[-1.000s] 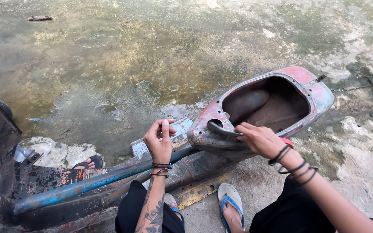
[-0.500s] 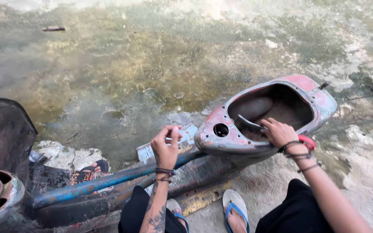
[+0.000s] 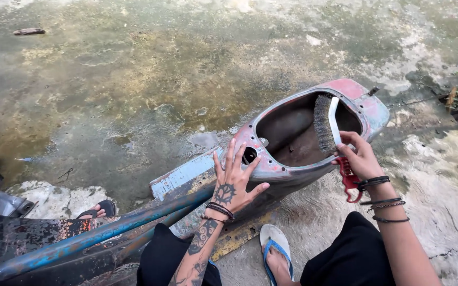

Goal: The person uses a wire brush to scrape paint and rust off a red scooter body panel. They repeatedly brush the edges and interior surfaces of the panel while sitting on the ground.

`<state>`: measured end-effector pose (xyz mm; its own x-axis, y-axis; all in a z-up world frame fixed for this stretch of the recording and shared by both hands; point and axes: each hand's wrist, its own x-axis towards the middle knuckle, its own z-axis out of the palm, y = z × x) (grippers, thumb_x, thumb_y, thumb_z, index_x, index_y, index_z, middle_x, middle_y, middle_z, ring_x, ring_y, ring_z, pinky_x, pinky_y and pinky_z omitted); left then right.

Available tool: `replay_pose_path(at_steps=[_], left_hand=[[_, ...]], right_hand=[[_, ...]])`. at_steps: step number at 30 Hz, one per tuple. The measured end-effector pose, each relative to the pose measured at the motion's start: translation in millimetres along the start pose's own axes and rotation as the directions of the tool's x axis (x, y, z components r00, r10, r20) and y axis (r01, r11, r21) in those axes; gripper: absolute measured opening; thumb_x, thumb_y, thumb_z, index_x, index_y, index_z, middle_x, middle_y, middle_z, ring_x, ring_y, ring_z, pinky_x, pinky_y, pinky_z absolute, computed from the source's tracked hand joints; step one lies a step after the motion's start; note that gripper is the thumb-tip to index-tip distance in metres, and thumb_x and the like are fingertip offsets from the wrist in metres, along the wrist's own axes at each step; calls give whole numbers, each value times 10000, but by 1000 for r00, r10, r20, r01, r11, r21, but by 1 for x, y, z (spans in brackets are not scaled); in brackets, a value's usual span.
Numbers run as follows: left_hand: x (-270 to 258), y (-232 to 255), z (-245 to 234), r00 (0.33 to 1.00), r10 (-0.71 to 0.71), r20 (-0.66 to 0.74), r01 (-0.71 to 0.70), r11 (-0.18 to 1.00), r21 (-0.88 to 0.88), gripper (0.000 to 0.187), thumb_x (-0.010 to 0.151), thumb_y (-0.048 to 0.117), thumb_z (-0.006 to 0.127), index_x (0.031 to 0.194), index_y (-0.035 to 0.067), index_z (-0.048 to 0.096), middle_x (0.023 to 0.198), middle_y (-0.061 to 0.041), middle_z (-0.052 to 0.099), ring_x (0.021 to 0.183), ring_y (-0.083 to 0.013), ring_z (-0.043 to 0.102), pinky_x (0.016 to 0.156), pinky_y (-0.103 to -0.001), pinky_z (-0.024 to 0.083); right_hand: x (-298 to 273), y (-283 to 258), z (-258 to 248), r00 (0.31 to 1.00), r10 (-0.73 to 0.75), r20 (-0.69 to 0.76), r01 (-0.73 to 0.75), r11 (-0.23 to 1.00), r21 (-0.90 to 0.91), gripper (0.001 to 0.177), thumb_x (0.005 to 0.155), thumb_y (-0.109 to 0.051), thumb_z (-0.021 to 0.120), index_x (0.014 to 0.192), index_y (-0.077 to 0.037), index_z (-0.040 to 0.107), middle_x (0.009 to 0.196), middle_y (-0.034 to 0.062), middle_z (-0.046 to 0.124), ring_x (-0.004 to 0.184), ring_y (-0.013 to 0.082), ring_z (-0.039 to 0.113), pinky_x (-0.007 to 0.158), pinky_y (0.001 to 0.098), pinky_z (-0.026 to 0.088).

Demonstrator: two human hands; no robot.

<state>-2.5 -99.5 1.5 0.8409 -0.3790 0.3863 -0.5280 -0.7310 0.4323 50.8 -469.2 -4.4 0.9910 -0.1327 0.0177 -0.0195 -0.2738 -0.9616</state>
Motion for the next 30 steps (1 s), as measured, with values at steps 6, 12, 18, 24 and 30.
replay_pose_path(at_steps=[6, 12, 18, 24, 30], left_hand=[[4, -5, 20, 996, 5, 84, -14, 994, 108, 735, 927, 756, 391, 1362, 208, 617, 1604, -172, 327, 1578, -400, 32, 1146, -789, -21], [6, -6, 22, 997, -36, 66, 27, 991, 132, 725, 989, 695, 348, 1370, 136, 611, 1594, -188, 344, 1578, -403, 43, 1153, -774, -13], [7, 0, 25, 998, 7, 63, -15, 993, 114, 685, 998, 662, 386, 1385, 134, 589, 1593, -191, 337, 1572, -423, 56, 1140, -782, 5], [6, 18, 37, 999, 48, 15, -50, 989, 136, 624, 1012, 578, 455, 1334, 68, 613, 1561, -227, 385, 1564, -441, 105, 1130, -789, 57], [1, 31, 60, 992, 122, 26, -124, 977, 172, 576, 1009, 532, 488, 1390, 109, 577, 1598, -222, 352, 1568, -435, 100, 1130, -798, 40]], right_hand=[[-15, -17, 12, 998, -18, 68, 29, 984, -178, 381, 1022, -18, 525, 1401, 13, 511, 1106, 266, 621, 800, 380, 696, 689, 511, 621], [-40, -53, 33, 993, -83, 81, 100, 963, -249, 361, 984, 7, 554, 1344, 20, 584, 1043, 226, 625, 634, 293, 733, 555, 416, 640], [-31, -30, 5, 980, -196, 19, 182, 864, -469, 365, 976, -6, 611, 1339, -37, 627, 1071, 224, 648, 708, 330, 723, 612, 446, 593], [-10, 54, -70, 948, -209, -239, -66, 607, -792, 307, 960, -155, 705, 1258, -225, 696, 1068, 67, 631, 856, 367, 708, 741, 513, 593], [-12, 76, -90, 961, -143, -235, -139, 483, -864, 259, 1004, -219, 620, 1254, -287, 636, 1040, 74, 626, 931, 408, 706, 800, 540, 585]])
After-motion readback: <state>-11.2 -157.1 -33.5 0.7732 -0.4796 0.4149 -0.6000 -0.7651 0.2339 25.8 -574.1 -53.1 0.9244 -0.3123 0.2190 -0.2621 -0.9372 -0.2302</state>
